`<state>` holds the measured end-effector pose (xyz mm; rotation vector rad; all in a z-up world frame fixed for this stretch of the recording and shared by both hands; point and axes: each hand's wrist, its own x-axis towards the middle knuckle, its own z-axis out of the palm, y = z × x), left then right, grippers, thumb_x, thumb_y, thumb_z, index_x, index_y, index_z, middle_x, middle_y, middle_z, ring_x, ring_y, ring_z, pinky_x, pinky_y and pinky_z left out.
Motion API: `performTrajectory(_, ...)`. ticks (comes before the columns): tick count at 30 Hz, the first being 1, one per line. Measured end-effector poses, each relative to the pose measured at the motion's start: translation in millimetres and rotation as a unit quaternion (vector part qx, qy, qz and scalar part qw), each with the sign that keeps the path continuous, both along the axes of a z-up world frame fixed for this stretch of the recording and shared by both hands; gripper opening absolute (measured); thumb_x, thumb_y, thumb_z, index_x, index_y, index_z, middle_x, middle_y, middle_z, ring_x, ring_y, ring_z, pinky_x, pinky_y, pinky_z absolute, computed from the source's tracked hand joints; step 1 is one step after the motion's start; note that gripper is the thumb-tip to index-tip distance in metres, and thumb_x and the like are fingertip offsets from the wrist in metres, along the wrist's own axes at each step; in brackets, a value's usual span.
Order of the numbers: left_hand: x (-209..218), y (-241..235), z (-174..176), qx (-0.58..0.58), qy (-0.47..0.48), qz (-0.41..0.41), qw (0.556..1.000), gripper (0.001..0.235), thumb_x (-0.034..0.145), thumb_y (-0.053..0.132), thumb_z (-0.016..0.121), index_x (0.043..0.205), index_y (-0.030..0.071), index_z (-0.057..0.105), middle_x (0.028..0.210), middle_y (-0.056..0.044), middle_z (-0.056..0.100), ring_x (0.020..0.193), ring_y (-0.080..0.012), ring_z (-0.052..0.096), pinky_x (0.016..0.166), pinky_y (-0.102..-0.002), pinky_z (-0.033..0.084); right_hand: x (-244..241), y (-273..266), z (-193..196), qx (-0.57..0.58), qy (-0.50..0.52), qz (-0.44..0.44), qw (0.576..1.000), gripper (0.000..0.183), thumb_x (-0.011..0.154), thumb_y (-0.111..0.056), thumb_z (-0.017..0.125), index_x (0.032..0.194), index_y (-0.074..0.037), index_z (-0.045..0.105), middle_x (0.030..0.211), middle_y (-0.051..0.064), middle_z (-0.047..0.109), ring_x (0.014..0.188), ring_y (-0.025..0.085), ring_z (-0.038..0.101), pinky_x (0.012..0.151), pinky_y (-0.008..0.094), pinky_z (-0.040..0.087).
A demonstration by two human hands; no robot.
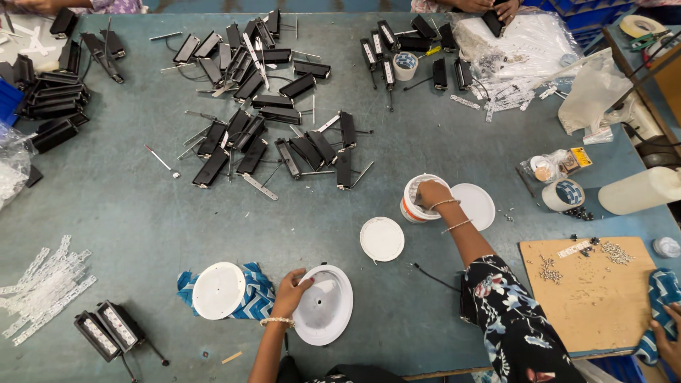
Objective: The person assembles small black electronic components by inserting white strips and applying adhesive from a container. They handle multiple units, occasionally wiping surfaces with a cloth, and place finished items on the table.
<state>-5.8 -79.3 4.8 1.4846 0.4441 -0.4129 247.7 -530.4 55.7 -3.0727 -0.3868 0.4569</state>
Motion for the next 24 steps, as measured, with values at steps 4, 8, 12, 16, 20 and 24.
performTrajectory(4,-0.8,0.0,7.3,-0.104,0.039,-0.038,0.993,0.042,0.086,0.010,0.070,0.124,-0.006,0.069,0.101,-0.014,0.076,0.086,-0.0202,0.072,0.074,-0.030,0.059,9.5,-13.8,15.1,0.072,0.029,0.104,0.992,0.029,0.072,-0.020,0.078,0.100,-0.017,0.083,0.098,0.016,0.077,0.089,0.033,0.073,0.085,0.043,0.056)
performTrajectory(8,-2.2,1.7,13.3,-0.197,0.054,-0.038,0.978,0.045,0.085,0.004,0.067,0.128,-0.006,0.067,0.105,-0.015,0.074,0.089,-0.0211,0.070,0.077,-0.033,0.060,5.9,-37.4,29.4,0.185,0.044,-0.025,0.981,0.029,0.077,-0.012,0.078,0.105,-0.006,0.079,0.096,0.018,0.077,0.085,0.030,0.074,0.080,0.040,0.057)
performTrajectory(12,-6.4,0.4,16.3,-0.236,0.065,0.018,0.969,0.049,0.085,0.003,0.064,0.133,-0.005,0.060,0.111,-0.018,0.072,0.098,-0.0235,0.072,0.087,-0.036,0.061,-13.7,-63.8,38.6,0.342,0.073,-0.138,0.927,0.026,0.086,-0.008,0.074,0.110,0.000,0.077,0.096,0.013,0.080,0.082,0.020,0.073,0.078,0.035,0.058)
performTrajectory(16,-6.7,-0.2,12.3,-0.256,0.055,0.058,0.963,0.054,0.082,0.000,0.063,0.135,-0.002,0.057,0.114,-0.017,0.070,0.103,-0.0241,0.071,0.090,-0.036,0.061,-38.1,-78.2,43.5,0.471,0.056,-0.203,0.857,0.024,0.093,-0.005,0.067,0.113,0.004,0.075,0.098,0.010,0.078,0.086,0.015,0.071,0.081,0.031,0.057)
performTrajectory(20,-7.3,-0.4,-2.4,-0.283,0.030,0.091,0.954,0.053,0.081,-0.002,0.062,0.133,-0.001,0.058,0.112,-0.018,0.070,0.100,-0.0250,0.071,0.089,-0.037,0.061,-59.4,-78.4,50.0,0.445,-0.026,-0.170,0.879,0.025,0.094,-0.006,0.066,0.117,0.000,0.074,0.098,0.009,0.077,0.088,0.015,0.067,0.083,0.031,0.054)
performTrajectory(24,-7.0,-1.2,-17.5,-0.305,0.008,0.123,0.944,0.049,0.084,-0.001,0.064,0.133,0.000,0.059,0.110,-0.015,0.068,0.097,-0.0223,0.069,0.086,-0.037,0.060,-74.4,-70.8,62.9,0.379,-0.099,-0.139,0.909,0.025,0.093,-0.006,0.065,0.116,-0.003,0.075,0.097,0.010,0.077,0.086,0.016,0.068,0.082,0.031,0.052)
